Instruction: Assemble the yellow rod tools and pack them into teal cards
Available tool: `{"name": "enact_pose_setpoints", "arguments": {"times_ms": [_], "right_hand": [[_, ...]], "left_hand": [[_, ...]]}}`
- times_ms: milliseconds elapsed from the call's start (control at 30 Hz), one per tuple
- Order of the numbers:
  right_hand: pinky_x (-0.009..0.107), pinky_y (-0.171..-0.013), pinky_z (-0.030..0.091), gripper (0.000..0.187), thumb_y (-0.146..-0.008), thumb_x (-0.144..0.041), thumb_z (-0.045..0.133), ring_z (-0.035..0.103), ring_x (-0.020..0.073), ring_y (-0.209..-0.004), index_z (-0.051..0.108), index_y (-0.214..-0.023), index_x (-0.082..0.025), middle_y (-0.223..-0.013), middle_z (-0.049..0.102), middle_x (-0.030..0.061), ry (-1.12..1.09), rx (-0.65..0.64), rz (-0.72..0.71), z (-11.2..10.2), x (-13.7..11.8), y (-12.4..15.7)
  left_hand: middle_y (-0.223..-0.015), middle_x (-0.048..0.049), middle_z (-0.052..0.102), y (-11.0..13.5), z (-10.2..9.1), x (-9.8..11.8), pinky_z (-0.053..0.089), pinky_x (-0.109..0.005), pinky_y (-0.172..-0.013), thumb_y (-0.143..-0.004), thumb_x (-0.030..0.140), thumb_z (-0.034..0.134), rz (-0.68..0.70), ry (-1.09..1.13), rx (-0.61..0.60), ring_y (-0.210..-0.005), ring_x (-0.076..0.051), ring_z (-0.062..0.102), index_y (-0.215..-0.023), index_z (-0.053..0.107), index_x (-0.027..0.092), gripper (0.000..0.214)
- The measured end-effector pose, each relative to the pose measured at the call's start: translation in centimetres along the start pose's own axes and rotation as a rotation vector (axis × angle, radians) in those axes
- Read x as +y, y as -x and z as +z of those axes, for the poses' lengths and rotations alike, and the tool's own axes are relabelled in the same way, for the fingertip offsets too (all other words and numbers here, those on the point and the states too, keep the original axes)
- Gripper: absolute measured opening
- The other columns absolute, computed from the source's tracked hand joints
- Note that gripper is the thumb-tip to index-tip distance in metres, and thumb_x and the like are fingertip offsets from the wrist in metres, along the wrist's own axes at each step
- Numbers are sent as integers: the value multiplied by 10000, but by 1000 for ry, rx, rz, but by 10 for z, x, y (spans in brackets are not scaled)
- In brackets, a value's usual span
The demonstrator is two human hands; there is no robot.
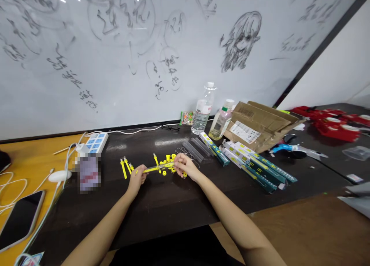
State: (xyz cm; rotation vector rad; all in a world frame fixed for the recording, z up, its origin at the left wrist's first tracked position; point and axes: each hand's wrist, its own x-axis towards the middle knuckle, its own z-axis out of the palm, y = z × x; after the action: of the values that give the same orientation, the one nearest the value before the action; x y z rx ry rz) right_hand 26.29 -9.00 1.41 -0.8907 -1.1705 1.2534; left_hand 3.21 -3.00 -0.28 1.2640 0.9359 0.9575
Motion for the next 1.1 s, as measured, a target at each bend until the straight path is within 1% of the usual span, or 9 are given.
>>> {"name": "enact_pose_setpoints", "arguments": {"times_ms": [133,233,400,533,633,733,800,900,1100], "right_hand": [[145,-292,390,276,-761,-371,640,517,67,-377,458,-893,-211,-628,607,-64,11,-32,24,0,0,2],[145,-285,352,285,-788,-429,594,521,77,-390,461,-927,-219,-647,602,-52,21,-3,21,-3,-3,2],[155,-300,241,262,-836,-462,506,413,61,-365,497,-852,-201,-577,547,-46,207,335,-141,-24,-16,-1],[206,-465,377,217,-843,-393,511,452,91,-498,523,-782,-185,-608,536,-22,557,431,-217,-47,-25,5],[230,-547,392,143,-827,-319,530,478,111,-570,569,-814,-182,-649,542,-16,817,309,-173,-51,-24,12],[233,-572,389,98,-784,-248,562,490,117,-607,601,-852,-189,-724,558,-9,996,88,-146,-43,-21,17],[251,-653,416,108,-757,-208,581,526,138,-715,608,-861,-192,-813,557,11,1089,-14,-173,-35,-20,19],[298,-794,421,198,-712,-170,622,534,177,-871,610,-907,-204,-916,529,32,1216,-89,-193,-28,-18,20],[314,-800,421,127,-704,-153,644,521,197,-889,610,-817,-201,-895,510,41,1338,-143,-169,-22,-12,17]], "left_hand": [[-403,109,238,0,1,0,114,-135,-322,-742,488,523,-19,41,19,-315,-21,163,-608,419,178,353],[-404,107,237,-1,0,1,115,-135,-322,-749,476,513,-8,76,44,-317,-23,167,-597,403,181,350],[-406,104,233,-2,-1,3,137,-139,-316,-763,463,499,26,114,82,-317,-28,179,-585,399,183,347],[-397,101,238,-2,-2,3,146,-145,-307,-775,461,491,34,124,99,-311,-32,182,-575,394,185,354],[-400,101,239,-3,-2,2,161,-146,-304,-779,460,489,33,131,104,-310,-32,188,-568,391,185,360],[-402,101,238,-4,-2,1,164,-145,-306,-779,465,494,21,136,113,-314,-33,193,-568,395,184,366],[-405,101,234,-3,-1,2,158,-145,-309,-781,468,497,20,141,109,-316,-33,192,-576,409,181,363],[-412,100,236,-1,-1,3,157,-147,-315,-785,464,498,26,145,108,-321,-33,193,-589,427,177,355],[-409,98,235,0,0,5,143,-146,-319,-784,460,497,16,144,85,-323,-31,181,-574,395,183,361]]}}
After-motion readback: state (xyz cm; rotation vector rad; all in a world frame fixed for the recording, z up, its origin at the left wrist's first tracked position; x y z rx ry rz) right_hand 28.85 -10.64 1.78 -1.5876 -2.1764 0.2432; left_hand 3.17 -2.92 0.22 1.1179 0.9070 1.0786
